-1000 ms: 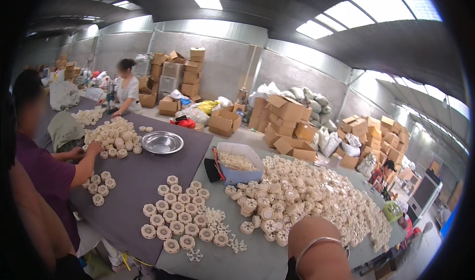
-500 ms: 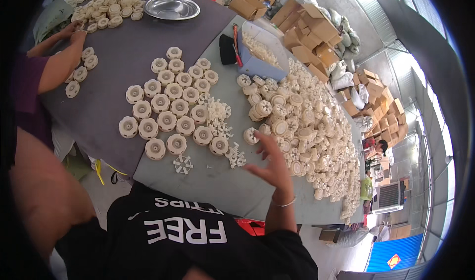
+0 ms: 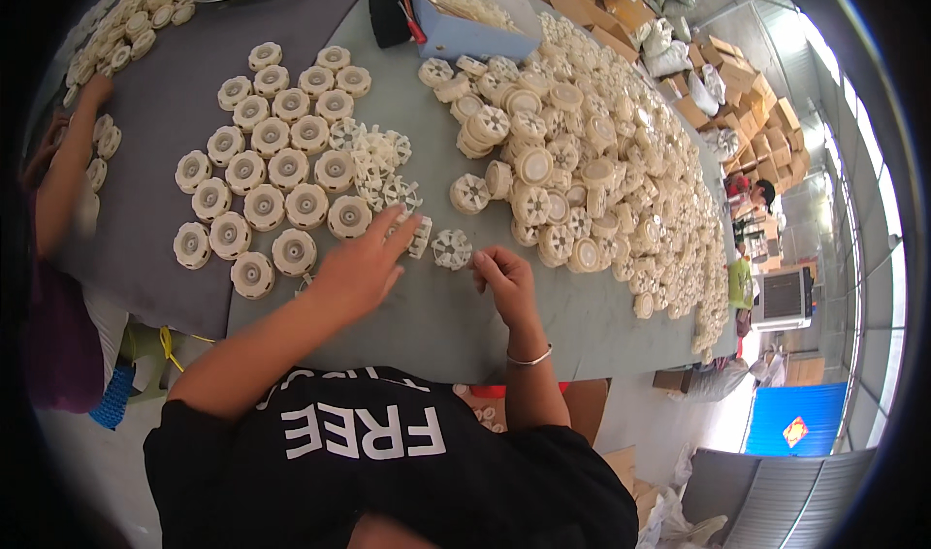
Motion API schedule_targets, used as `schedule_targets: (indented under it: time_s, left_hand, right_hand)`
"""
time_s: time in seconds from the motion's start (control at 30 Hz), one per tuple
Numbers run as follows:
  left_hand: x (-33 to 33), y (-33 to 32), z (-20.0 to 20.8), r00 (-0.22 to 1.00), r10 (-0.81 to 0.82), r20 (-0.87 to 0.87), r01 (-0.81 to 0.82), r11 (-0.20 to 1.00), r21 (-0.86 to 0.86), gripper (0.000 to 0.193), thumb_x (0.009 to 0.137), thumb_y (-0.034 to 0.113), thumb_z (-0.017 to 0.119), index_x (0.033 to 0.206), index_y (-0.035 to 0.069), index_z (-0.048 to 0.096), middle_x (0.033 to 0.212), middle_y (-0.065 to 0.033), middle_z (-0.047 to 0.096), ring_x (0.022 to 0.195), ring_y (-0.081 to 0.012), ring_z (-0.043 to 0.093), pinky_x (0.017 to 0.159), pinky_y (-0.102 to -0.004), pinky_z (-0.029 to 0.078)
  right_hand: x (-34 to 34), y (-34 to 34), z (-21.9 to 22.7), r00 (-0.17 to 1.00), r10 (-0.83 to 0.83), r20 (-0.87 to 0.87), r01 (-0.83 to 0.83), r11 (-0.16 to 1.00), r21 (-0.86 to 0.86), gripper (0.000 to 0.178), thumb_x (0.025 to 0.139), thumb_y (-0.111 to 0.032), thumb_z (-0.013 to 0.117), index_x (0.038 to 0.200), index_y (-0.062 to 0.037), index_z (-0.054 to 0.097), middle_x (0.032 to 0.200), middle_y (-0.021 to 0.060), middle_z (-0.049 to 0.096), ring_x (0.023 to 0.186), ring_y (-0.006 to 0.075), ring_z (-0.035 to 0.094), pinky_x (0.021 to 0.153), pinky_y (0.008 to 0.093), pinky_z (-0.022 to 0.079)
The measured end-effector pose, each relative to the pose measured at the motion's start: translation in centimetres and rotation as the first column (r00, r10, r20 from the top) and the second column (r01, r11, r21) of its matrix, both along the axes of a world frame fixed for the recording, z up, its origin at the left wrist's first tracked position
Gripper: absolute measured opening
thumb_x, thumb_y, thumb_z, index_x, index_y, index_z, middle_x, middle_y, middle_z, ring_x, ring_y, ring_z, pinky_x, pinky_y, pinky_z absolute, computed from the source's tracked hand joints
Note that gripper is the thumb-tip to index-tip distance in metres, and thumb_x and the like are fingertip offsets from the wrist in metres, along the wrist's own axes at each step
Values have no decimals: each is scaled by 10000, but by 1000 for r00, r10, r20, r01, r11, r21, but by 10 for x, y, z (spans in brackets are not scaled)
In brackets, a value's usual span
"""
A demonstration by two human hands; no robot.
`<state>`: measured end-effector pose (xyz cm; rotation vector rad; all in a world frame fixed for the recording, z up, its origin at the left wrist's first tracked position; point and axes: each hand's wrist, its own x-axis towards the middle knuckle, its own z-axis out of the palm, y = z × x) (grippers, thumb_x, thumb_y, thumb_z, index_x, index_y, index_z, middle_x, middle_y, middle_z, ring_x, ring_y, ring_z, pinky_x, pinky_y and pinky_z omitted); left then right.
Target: The person assembles plastic wheel components by picking up circular bases and plastic spoke inserts, fitting the inserts into the bases by hand, pressing them together, and placing the assembled units on the table.
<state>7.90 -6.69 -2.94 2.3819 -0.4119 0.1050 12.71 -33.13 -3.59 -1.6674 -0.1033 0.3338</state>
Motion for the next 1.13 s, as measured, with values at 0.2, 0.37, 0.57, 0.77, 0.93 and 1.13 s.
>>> schedule_targets:
  time_s: [0.2, 0.37, 0.57, 0.77, 0.93, 1.13]
  left_hand:
    - [9, -2, 2, 995, 28, -98, -2, 968, 251, 632, 851, 130, 723, 1433, 125, 475, 1384, -117, 497, 1049, -353, 668, 785, -427, 590]
    - [-34, 5, 12, 968, -104, -229, 131, 986, 106, 704, 812, 138, 769, 1448, 136, 466, 1370, -81, 505, 1043, -341, 666, 795, -425, 588]
    - [-72, 6, -2, 974, -96, -204, 67, 987, -146, 789, 796, 148, 788, 1497, 150, 426, 1422, -90, 489, 1043, -317, 660, 794, -416, 584]
    - [-64, 5, -15, 963, -145, -225, 76, 954, -291, 776, 795, 132, 791, 1494, 166, 456, 1438, -112, 501, 686, -187, 650, 648, -325, 555]
    - [-65, 10, -10, 926, -150, -346, 22, 937, -348, 772, 799, 116, 783, 1495, 164, 453, 1430, -112, 519, 592, -157, 587, 641, -313, 535]
    - [-69, 14, -5, 906, -156, -394, 9, 937, -350, 796, 814, 127, 780, 1520, 170, 415, 1440, -106, 521, 644, -167, 609, 697, -330, 551]
  right_hand:
    - [-35, 17, 12, 945, 100, 312, 53, 893, -446, 352, 854, -161, 787, 1165, -57, 660, 1188, 77, 601, 829, 107, 609, 631, 264, 482]
    - [-8, 26, 6, 726, 358, 587, 153, 748, -646, 416, 824, -181, 796, 1204, -73, 665, 1198, 125, 618, 829, 235, 654, 721, 368, 555]
    - [-22, -10, 10, 954, 150, 258, -49, 932, -358, 193, 947, -197, 706, 1055, -42, 670, 831, 61, 663, 641, 111, 612, 589, 273, 505]
    - [-49, 11, 15, 988, -133, -77, 88, 900, -426, 157, 989, -178, 654, 1047, -33, 662, 686, 30, 624, 527, 96, 557, 502, 258, 451]
    - [-46, 16, 30, 932, 97, 349, 151, 773, -616, 362, 871, -214, 780, 1171, -52, 658, 944, 78, 667, 701, 164, 629, 616, 298, 507]
    - [-15, 35, 33, 926, 345, 152, -145, 698, -701, 659, 758, -216, 864, 1358, -111, 611, 1254, 91, 603, 823, 186, 567, 756, 322, 517]
